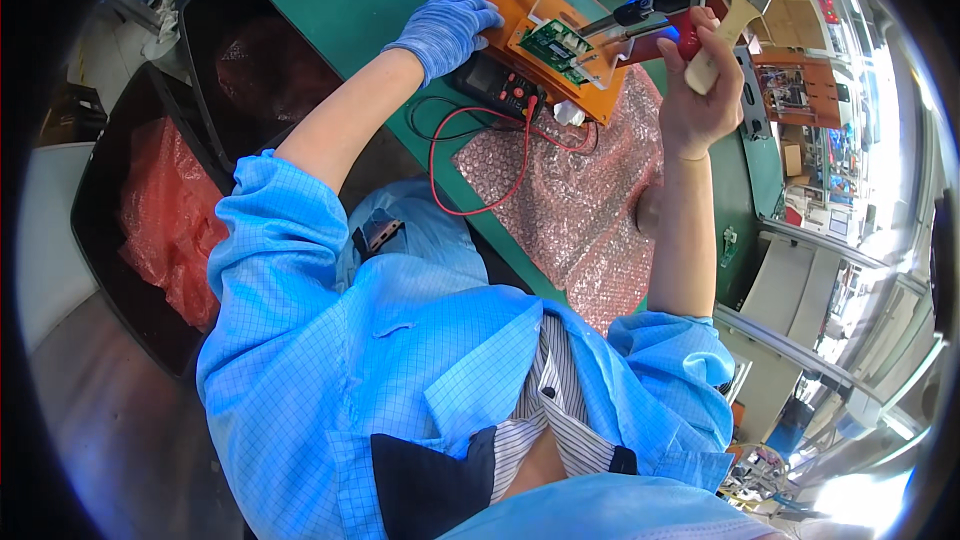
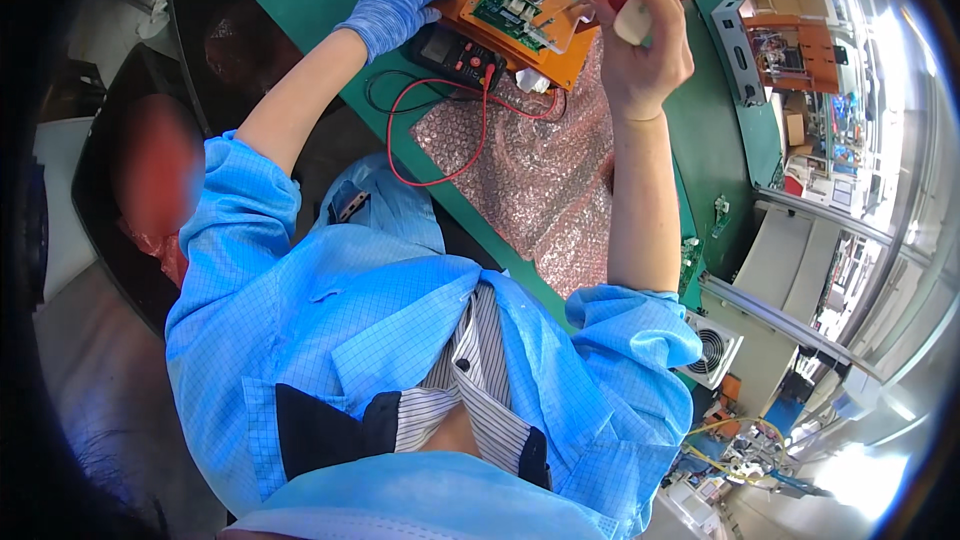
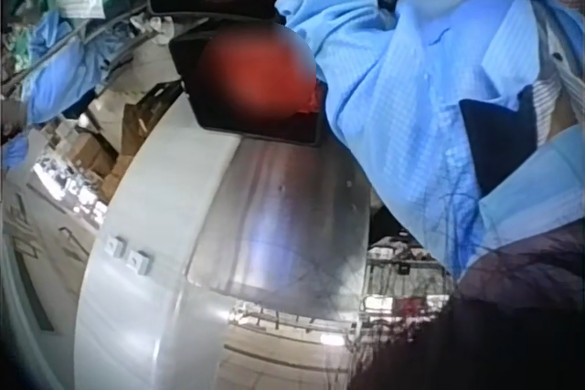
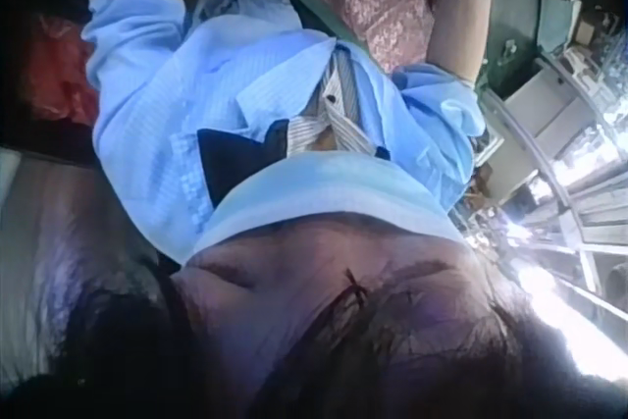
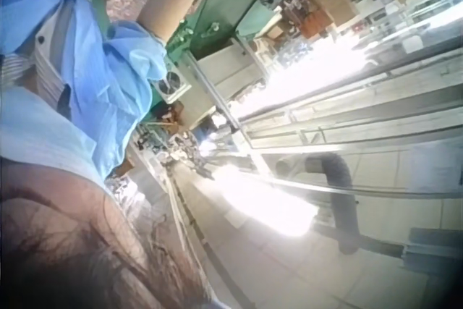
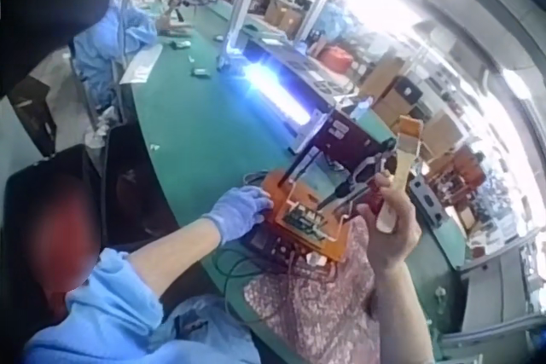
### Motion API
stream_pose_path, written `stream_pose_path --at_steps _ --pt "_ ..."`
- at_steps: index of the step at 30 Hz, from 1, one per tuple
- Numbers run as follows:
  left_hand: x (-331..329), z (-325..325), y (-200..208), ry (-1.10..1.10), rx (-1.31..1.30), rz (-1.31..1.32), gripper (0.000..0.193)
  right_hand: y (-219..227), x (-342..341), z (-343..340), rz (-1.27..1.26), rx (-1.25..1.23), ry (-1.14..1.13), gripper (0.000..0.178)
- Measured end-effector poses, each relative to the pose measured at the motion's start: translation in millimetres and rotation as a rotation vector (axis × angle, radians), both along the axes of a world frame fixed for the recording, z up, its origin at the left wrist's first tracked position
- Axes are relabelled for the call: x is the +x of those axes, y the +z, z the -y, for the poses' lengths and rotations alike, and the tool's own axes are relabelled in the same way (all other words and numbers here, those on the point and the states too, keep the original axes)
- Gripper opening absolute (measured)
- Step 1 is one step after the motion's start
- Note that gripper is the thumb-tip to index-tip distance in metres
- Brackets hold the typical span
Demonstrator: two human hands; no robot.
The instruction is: Applying a liquid coating to printed circuit boards using a brush and then testing them in an electronic testing machine.
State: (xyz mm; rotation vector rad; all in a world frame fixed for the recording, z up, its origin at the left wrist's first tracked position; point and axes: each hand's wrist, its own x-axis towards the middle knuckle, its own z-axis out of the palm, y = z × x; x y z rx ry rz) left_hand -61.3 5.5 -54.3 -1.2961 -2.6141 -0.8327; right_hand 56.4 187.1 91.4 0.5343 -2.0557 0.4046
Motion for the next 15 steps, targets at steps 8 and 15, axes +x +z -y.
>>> stream_pose_path --at_steps 8,15 --pt "-0.7 1.3 -6.6 -0.006 0.024 -0.079 0.027 73.1 -25.7 -3.9 -0.059 -0.215 -0.102 0.020" --pt "-4.4 -3.0 -1.7 -0.042 -0.040 -0.131 0.026 78.7 -34.9 -9.4 0.067 -0.500 -0.044 0.019"
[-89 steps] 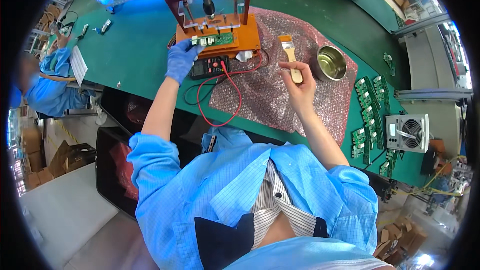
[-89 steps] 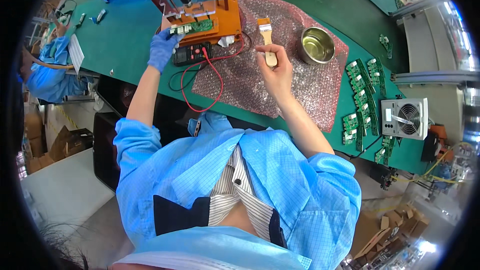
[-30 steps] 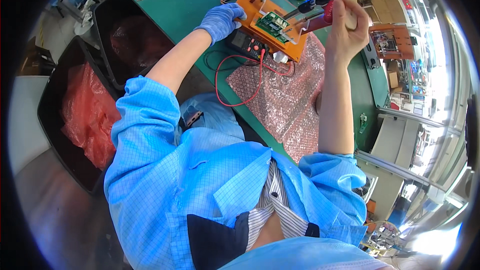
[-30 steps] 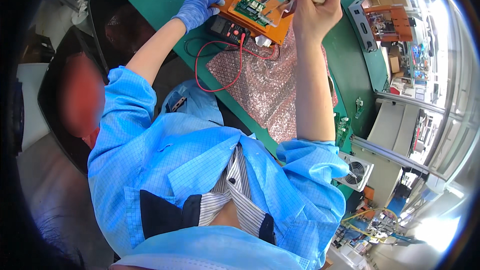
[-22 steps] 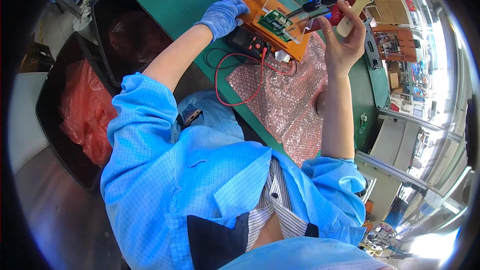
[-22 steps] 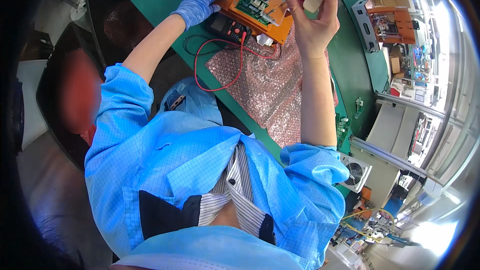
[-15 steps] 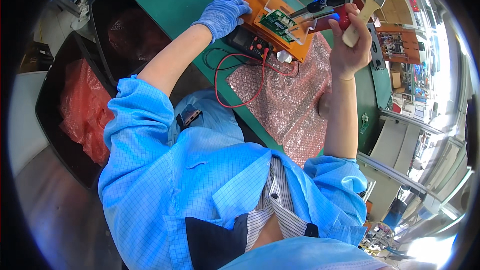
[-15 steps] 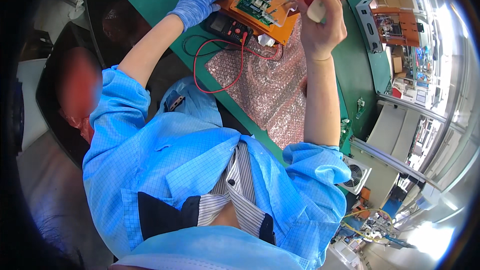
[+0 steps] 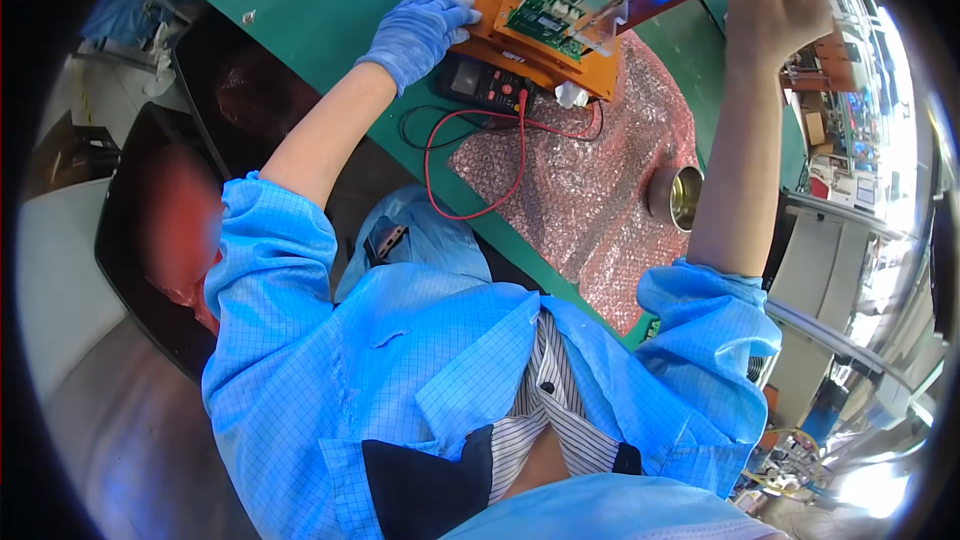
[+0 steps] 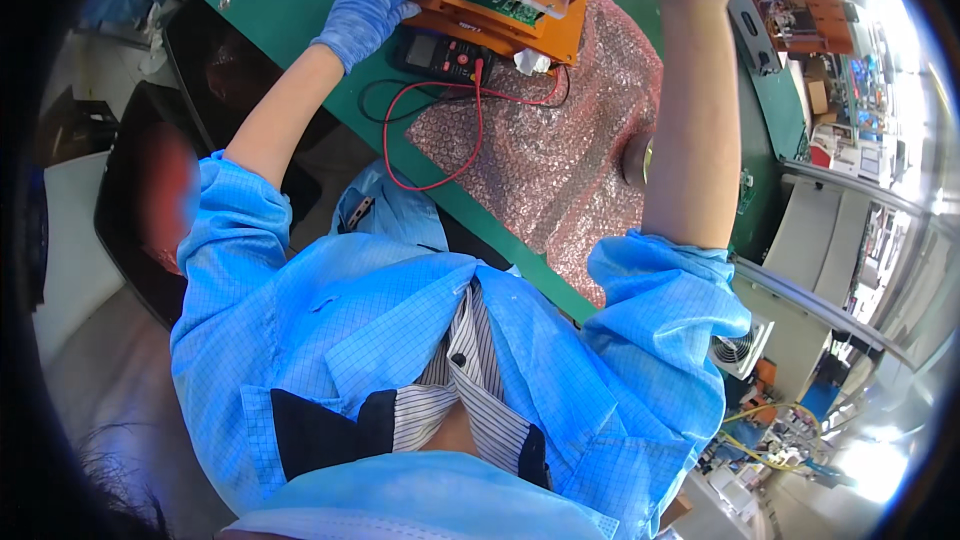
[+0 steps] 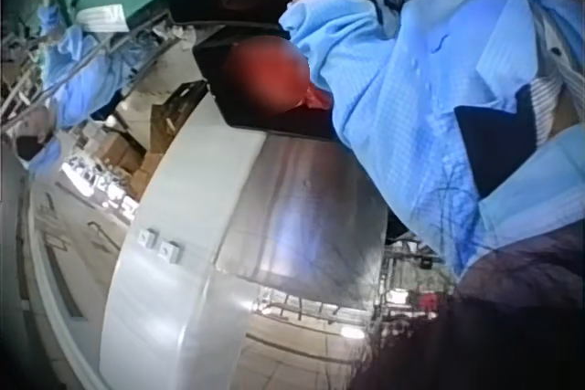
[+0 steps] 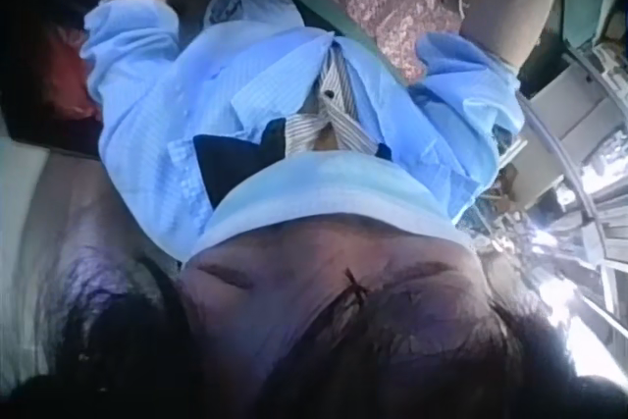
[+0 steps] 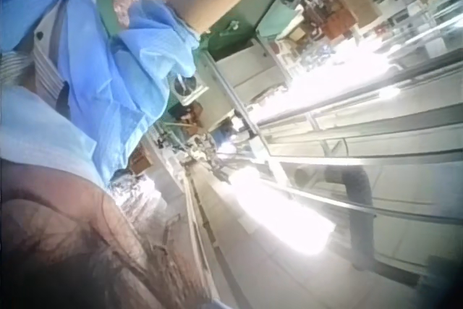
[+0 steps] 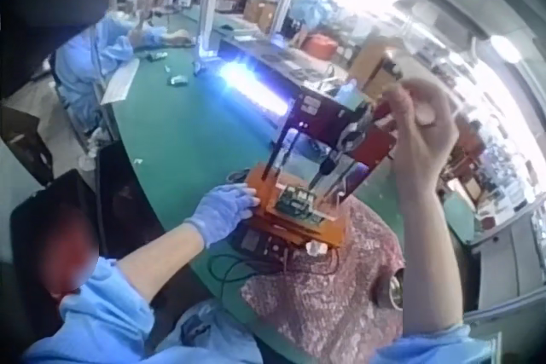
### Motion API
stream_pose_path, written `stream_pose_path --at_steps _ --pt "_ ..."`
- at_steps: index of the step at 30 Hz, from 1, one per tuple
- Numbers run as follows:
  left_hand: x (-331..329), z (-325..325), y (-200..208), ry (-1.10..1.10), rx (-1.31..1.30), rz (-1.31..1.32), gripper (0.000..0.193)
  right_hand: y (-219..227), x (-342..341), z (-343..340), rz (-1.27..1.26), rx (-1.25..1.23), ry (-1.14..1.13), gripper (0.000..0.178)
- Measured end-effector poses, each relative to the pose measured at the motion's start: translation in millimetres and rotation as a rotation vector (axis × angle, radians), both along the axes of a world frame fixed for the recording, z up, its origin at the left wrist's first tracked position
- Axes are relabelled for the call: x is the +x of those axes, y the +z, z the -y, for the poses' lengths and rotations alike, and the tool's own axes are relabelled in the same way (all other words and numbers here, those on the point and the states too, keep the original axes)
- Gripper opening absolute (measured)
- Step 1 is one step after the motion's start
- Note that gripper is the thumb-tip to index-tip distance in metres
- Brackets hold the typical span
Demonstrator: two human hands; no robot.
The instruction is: Applying a liquid coating to printed circuit boards using a brush and then testing them in an electronic testing machine.
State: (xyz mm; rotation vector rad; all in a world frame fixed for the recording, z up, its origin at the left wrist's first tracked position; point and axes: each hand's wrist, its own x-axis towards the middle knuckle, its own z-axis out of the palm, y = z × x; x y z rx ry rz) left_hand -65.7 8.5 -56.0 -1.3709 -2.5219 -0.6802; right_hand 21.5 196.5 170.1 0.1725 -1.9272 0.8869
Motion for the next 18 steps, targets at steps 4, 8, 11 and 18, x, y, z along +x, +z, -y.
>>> stream_pose_path --at_steps 4,8,11,18 --pt "0.2 5.4 -12.9 0.005 -0.006 -0.012 0.026 -12.9 14.0 8.9 -0.186 0.297 0.053 0.017" --pt "-7.2 10.8 -24.8 -0.004 0.063 -0.075 0.026 -5.7 11.8 24.4 -0.039 -0.171 0.105 0.017" --pt "-10.1 4.3 -29.1 -0.049 0.125 -0.069 0.026 15.2 -11.7 7.4 -0.025 -0.310 -0.047 0.021" --pt "-9.3 9.9 -13.3 -0.082 0.034 -0.031 0.031 7.2 -73.1 -61.7 0.360 -0.103 -0.404 0.035"
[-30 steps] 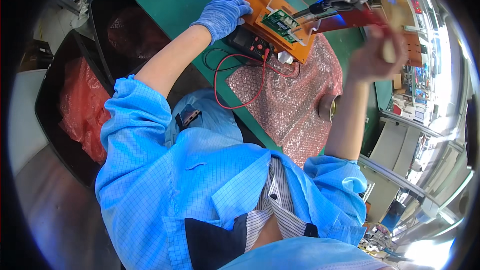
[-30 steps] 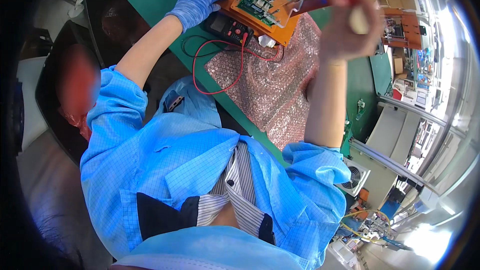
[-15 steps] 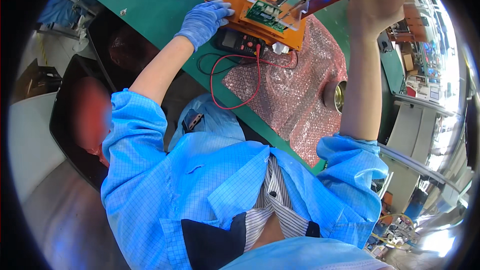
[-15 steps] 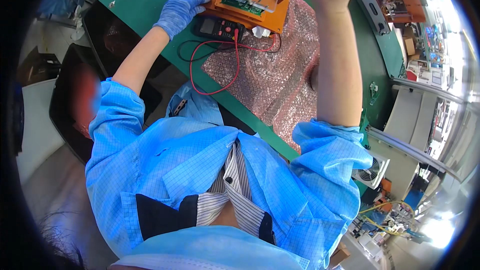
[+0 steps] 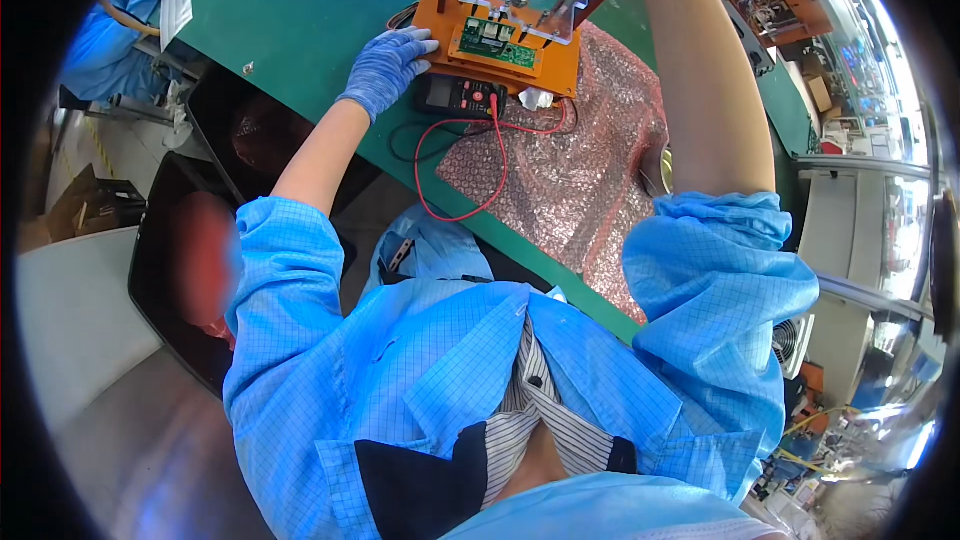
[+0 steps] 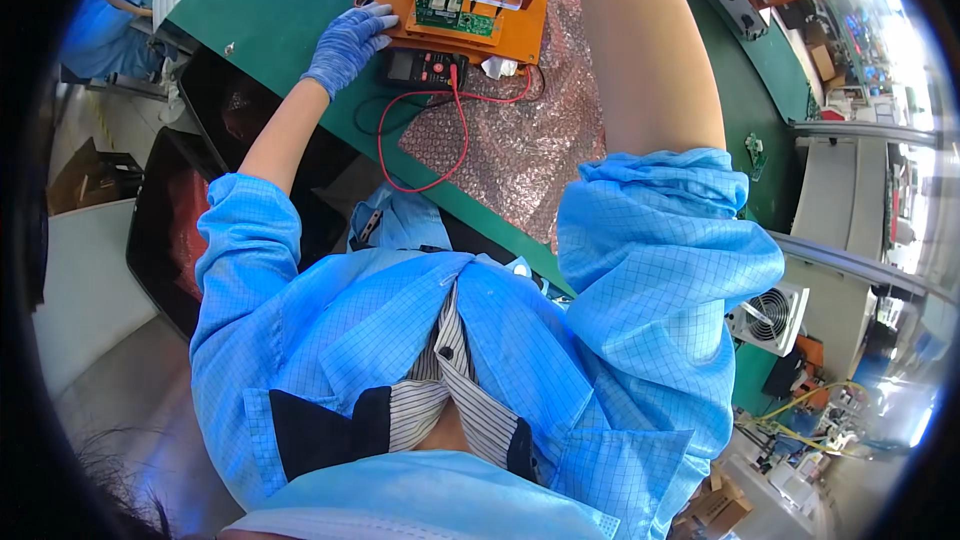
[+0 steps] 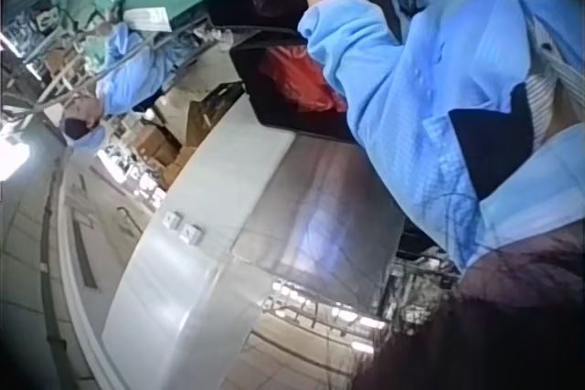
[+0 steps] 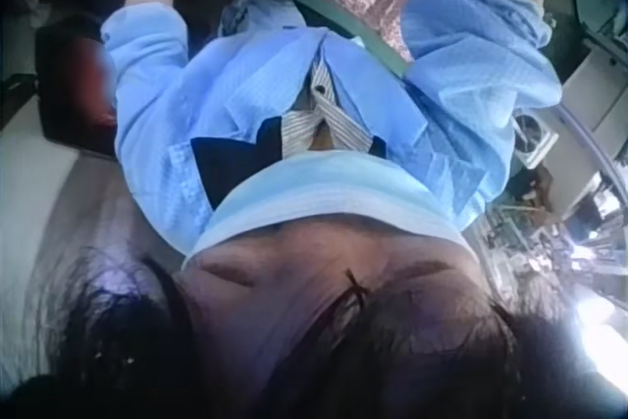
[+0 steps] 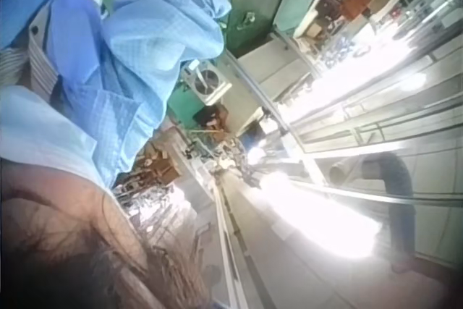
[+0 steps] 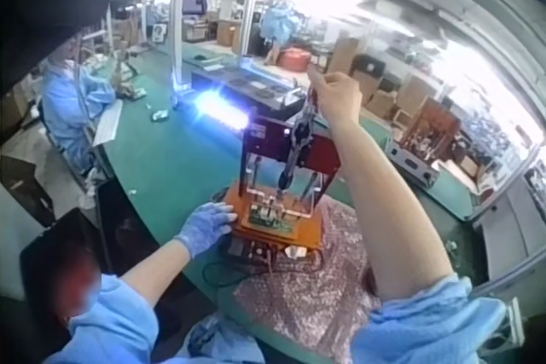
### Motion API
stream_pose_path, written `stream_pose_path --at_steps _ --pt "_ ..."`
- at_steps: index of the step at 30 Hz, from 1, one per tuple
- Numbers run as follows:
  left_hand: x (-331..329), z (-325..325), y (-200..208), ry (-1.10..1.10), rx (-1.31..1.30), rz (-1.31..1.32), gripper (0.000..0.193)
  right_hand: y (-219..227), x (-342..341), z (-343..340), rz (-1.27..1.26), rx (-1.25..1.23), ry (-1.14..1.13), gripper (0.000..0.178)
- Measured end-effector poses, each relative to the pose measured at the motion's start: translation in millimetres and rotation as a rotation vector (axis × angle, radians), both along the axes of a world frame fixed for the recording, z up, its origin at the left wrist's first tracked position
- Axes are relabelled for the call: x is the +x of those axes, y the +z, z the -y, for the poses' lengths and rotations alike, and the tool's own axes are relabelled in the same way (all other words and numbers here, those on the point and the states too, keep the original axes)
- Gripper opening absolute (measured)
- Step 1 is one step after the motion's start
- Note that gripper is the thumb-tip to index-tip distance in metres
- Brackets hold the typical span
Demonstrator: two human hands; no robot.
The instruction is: Applying a liquid coating to printed circuit boards using a brush and then testing them in an electronic testing machine.
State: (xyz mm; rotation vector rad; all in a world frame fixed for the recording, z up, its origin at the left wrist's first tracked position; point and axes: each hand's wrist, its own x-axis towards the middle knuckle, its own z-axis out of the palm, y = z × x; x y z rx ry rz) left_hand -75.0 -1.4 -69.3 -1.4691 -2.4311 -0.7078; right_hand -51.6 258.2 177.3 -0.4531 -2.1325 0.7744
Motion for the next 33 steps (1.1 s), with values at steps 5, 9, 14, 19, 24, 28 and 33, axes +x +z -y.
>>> stream_pose_path --at_steps 5,9,14,19,24,28,33 --pt "12.1 -13.5 44.0 0.056 -0.147 0.281 0.038 -41.9 15.0 -39.0 -0.061 0.453 -0.159 0.029" --pt "15.8 -39.8 54.6 0.125 -0.075 0.430 0.045 -46.7 89.1 -43.7 -0.035 0.335 -0.160 0.024" --pt "10.6 -42.0 54.0 0.033 0.103 0.911 0.045 -56.3 207.4 -25.5 -0.376 -0.212 -0.016 0.019" --pt "36.8 -18.0 58.4 -0.109 0.551 1.277 0.030 -124.4 325.6 -56.3 -0.299 -0.465 -0.342 0.021" --pt "80.7 -3.0 70.3 -0.393 0.532 1.733 0.031 -182.2 384.9 -48.9 -0.169 -0.707 -0.472 0.019" --pt "101.9 -25.5 59.7 -0.498 0.344 1.853 0.042 -205.5 394.4 -53.6 -0.150 -0.749 -0.492 0.020" --pt "116.7 -61.7 59.0 -0.645 0.293 1.874 0.046 -220.0 393.7 -60.3 -0.114 -0.733 -0.510 0.018"
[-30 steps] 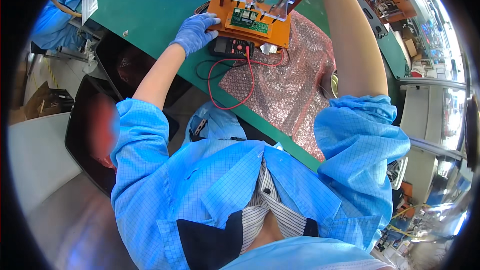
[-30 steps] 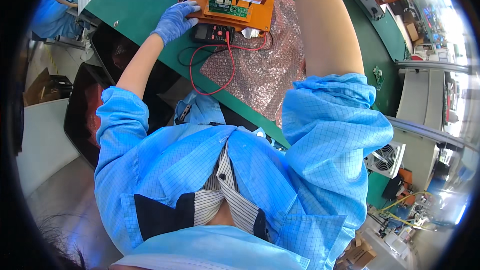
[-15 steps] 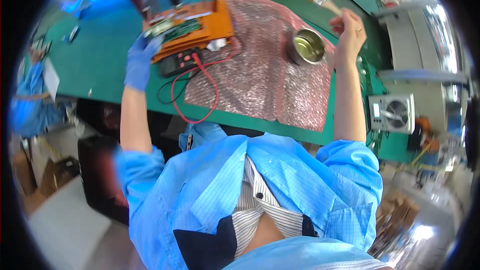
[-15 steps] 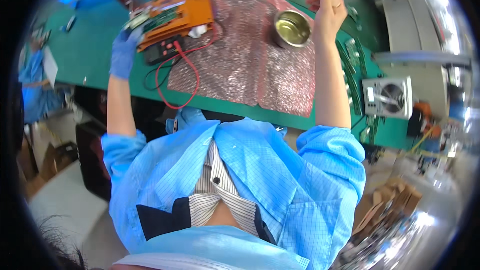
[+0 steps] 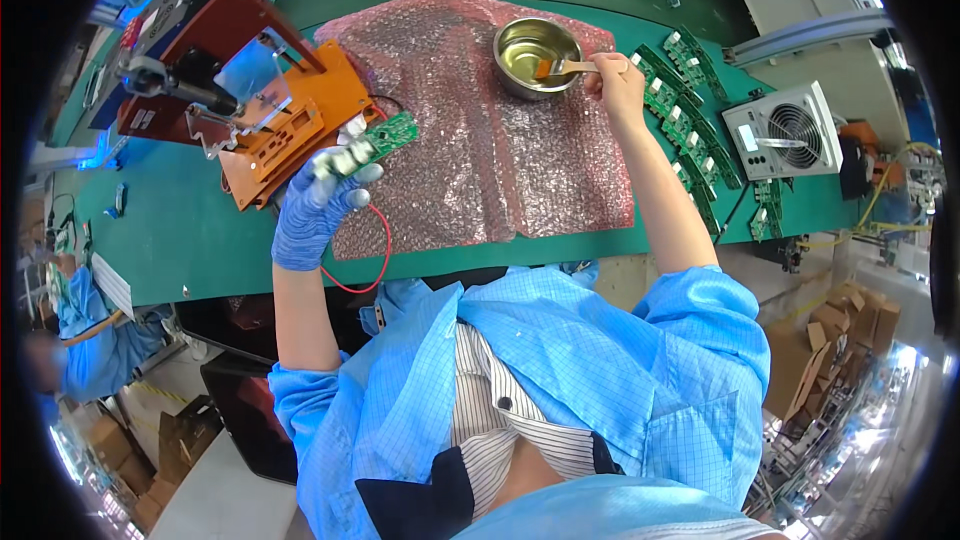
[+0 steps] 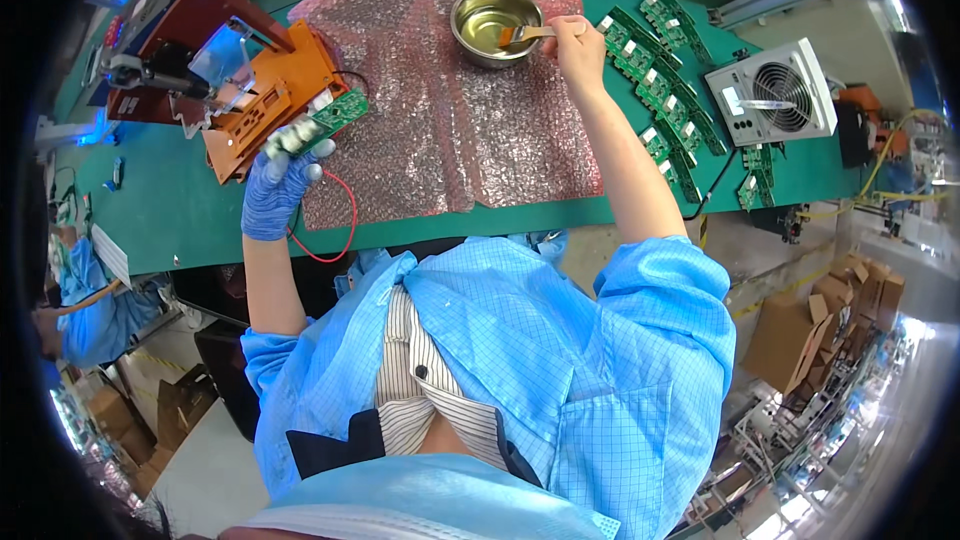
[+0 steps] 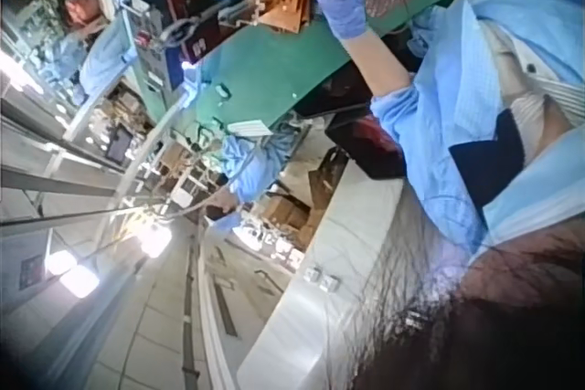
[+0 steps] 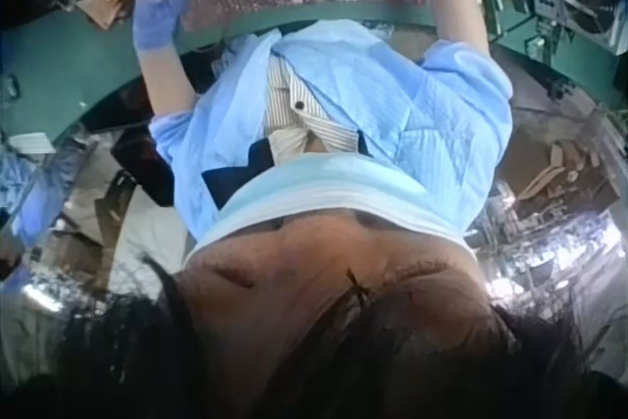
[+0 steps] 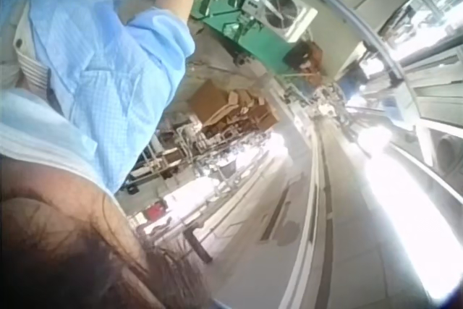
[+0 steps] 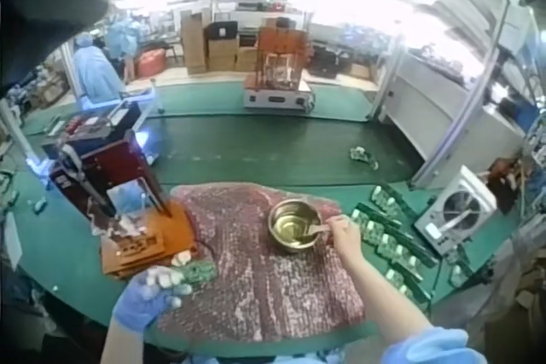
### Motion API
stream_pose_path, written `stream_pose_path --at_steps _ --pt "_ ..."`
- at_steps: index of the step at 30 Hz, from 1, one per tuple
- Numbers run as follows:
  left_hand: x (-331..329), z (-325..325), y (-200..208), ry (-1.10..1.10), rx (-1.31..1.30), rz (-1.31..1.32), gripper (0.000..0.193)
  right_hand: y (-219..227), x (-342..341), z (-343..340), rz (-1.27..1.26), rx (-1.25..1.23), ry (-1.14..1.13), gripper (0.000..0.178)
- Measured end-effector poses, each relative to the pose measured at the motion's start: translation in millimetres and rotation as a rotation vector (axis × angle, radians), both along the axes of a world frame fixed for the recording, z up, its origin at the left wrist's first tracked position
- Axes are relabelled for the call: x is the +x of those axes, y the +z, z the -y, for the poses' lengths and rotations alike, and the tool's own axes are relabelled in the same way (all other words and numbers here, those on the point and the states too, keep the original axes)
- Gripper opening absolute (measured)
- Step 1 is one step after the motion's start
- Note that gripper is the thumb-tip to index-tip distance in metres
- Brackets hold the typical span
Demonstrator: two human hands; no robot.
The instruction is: Applying a liquid coating to printed circuit boards using a brush and then testing them in an electronic testing machine.
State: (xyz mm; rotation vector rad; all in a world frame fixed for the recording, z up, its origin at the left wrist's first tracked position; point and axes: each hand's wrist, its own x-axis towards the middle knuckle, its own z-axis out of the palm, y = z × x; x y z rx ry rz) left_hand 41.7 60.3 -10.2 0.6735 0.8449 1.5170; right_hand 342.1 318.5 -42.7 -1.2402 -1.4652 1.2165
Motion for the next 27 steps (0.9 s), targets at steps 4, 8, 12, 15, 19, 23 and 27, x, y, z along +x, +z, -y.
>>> stream_pose_path --at_steps 4,8,12,15,19,23,27 --pt "1.1 -18.7 -6.7 -0.203 -0.024 0.046 0.058 5.6 2.8 0.8 0.010 -0.014 -0.015 0.018" --pt "5.9 -35.3 -12.4 -0.026 -0.211 -0.161 0.051 20.1 15.9 0.3 -0.068 0.004 -0.039 0.019" --pt "15.2 -52.0 -3.0 0.017 -0.256 -0.128 0.022 38.9 36.8 2.8 -0.041 0.002 -0.039 0.019" --pt "37.9 -61.9 5.3 0.159 -0.225 -0.254 0.026 48.7 49.0 7.7 -0.012 0.014 -0.047 0.020" --pt "24.1 -75.4 -11.3 0.010 -0.337 0.073 0.022 50.6 50.3 11.8 -0.124 0.045 -0.044 0.022" --pt "8.9 -85.0 -24.2 0.032 -0.168 0.212 0.016 52.5 47.3 12.2 -0.023 0.039 0.033 0.021" --pt "12.7 -86.7 -17.8 -0.081 -0.141 0.169 0.011 76.5 26.8 31.5 -0.037 0.172 0.237 0.022"
